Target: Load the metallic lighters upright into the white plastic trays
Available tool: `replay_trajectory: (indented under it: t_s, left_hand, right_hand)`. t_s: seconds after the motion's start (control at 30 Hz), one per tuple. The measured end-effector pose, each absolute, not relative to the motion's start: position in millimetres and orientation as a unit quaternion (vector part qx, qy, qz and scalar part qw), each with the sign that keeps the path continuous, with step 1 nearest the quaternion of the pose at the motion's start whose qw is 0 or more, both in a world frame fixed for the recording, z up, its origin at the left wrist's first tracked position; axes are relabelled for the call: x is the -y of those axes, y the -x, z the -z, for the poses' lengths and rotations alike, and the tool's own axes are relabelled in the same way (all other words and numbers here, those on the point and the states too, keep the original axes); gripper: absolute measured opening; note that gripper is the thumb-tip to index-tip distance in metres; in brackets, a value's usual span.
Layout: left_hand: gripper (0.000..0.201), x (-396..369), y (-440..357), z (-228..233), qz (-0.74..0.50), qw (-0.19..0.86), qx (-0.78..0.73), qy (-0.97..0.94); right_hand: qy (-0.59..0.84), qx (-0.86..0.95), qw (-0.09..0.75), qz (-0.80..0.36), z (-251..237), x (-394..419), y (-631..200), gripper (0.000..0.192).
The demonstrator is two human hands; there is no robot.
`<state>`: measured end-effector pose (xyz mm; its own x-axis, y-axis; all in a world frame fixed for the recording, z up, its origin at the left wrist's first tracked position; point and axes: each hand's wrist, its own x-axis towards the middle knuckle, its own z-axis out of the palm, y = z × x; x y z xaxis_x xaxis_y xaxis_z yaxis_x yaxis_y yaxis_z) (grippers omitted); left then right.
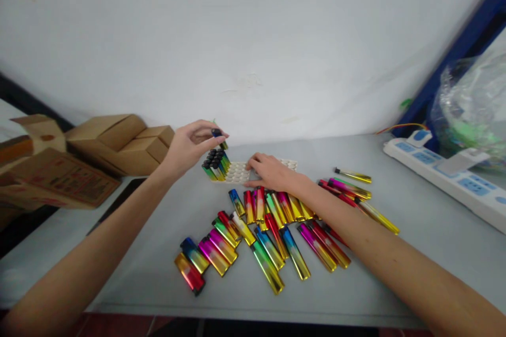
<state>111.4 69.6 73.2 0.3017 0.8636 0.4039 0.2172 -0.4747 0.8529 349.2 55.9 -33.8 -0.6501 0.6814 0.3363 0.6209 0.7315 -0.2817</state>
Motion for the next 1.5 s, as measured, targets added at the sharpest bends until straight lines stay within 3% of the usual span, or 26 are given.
replay_trajectory:
  t_s: [0.1,0.3,0.87,1.33,1.43,1.5]
  left_hand:
    - [0.038,-86.3,-111.5,-68.7,-0.372,0.360,-0.381,-0.766]
    - [0.033,-113.3,-103.5,-55.9,-0.236,0.235,-0.401,-0.853]
    - [0.026,-108.1,-102.3,-60.9,-0.186,0.199,-0.390,-0.880]
    - [0.017,-124.7,-117.3,-64.6,-0.060,0.161,-0.427,-0.888]
    - [0.030,-106.8,-119.0,-76.5,-0.070,0.104,-0.423,-0.897]
    - [0.046,-80.6,-118.8,-85.8,-0.151,0.035,-0.414,-0.897]
  right_hand:
    - [0.355,0.906,0.219,-0.067,33.9,-55.8,-348.8,0.046]
    - [0.358,0.904,0.225,-0.068,32.8,-54.9,-347.8,0.043]
    - [0.359,0.905,0.219,-0.069,34.7,-55.1,-349.3,0.044]
    - [0.362,0.905,0.213,-0.067,33.3,-54.9,-348.8,0.047]
    - [0.365,0.903,0.217,-0.068,33.4,-54.9,-348.3,0.046]
    - [0.366,0.902,0.219,-0.067,34.2,-55.3,-348.0,0.046]
